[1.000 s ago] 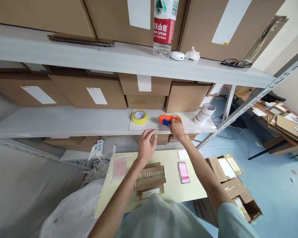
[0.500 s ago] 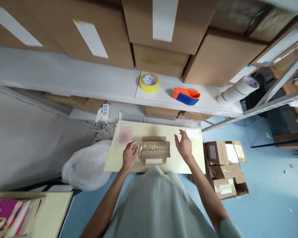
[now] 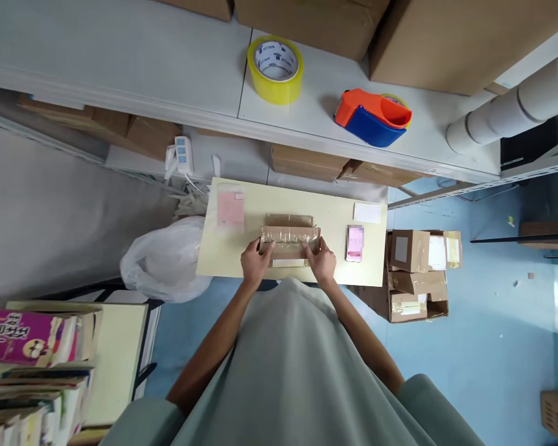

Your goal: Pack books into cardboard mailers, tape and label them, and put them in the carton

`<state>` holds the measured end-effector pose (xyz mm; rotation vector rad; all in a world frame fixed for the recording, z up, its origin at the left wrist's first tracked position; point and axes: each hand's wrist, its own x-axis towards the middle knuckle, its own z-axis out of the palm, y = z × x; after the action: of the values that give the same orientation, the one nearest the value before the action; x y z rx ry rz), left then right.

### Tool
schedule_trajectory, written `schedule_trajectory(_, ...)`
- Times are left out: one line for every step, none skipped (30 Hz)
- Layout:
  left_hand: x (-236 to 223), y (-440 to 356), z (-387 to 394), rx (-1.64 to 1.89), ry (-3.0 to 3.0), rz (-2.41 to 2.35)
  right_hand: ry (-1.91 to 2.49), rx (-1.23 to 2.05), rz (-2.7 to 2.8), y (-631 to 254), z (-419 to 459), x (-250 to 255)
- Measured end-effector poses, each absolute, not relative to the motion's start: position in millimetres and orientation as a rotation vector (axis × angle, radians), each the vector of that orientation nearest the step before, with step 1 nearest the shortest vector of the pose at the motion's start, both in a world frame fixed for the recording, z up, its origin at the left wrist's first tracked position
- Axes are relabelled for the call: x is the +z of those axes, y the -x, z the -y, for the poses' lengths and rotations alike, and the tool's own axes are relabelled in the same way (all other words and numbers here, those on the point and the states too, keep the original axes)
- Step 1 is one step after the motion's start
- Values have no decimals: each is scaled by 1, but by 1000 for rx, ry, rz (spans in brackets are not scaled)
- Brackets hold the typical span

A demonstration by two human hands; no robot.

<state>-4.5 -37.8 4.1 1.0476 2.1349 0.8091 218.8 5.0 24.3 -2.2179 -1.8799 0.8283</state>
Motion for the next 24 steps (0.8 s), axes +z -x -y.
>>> schedule_trajectory(3,7,37,827,-1022,-2123,2206,834,1877,-221,-7,22)
schedule_trajectory(2,10,37,843,-998,-2109,2178,844,1880,-224,-9,20)
schedule_trajectory(1,13,36,852,-981,-2094,2137,856,1884,-227,-11,18)
schedule_trajectory(0,16,35,847,-978,-2080,2091,868,1889,-231,-12,18)
schedule_trajectory(-1,20,35,830,-989,-2068,2045,884,1891,-234,-14,18)
schedule_trajectory(-1,23,34,805,-1012,-2055,2005,901,1887,-237,-15,19)
schedule_trajectory(-1,26,33,785,-1037,-2045,1971,917,1876,-239,-16,21)
schedule_trajectory(0,28,32,778,-1066,-2030,1943,934,1858,-241,-16,24)
schedule_trajectory(2,30,29,792,-1101,-2007,1918,953,1834,-243,-17,28)
schedule_trajectory(5,32,27,825,-1145,-1976,1892,973,1804,-244,-17,32)
schedule_trajectory(8,34,23,875,-1195,-1941,1861,991,1767,-246,-18,37)
schedule_trajectory(12,36,19,929,-1246,-1910,1823,1004,1719,-247,-19,42)
schedule_trajectory(16,37,14,980,-1294,-1887,1776,1014,1666,-250,-20,46)
schedule_trajectory(19,39,9,1018,-1333,-1873,1727,1012,1614,-252,-21,51)
schedule_trajectory(22,41,4,1042,-1361,-1865,1685,998,1566,-255,-22,54)
schedule_trajectory(24,42,0,1049,-1380,-1856,1656,981,1526,-259,-23,56)
schedule_trajectory(24,43,-4,1041,-1388,-1841,1642,970,1496,-263,-24,57)
schedule_trajectory(23,44,-7,1020,-1388,-1821,1640,971,1477,-267,-25,55)
schedule_trajectory(21,45,-8,989,-1382,-1799,1644,987,1469,-271,-25,51)
schedule_trajectory(17,45,-7,949,-1366,-1782,1648,1016,1469,-274,-24,46)
schedule_trajectory(12,44,-5,902,-1338,-1774,1651,1056,1477,-277,-23,38)
schedule_trajectory(7,43,-1,853,-1300,-1777,1654,1098,1492,-280,-20,30)
schedule_trajectory(1,42,4,806,-1260,-1785,1662,1140,1509,-282,-16,21)
schedule_trajectory(-4,40,10,766,-1222,-1796,1676,1185,1521,-283,-11,12)
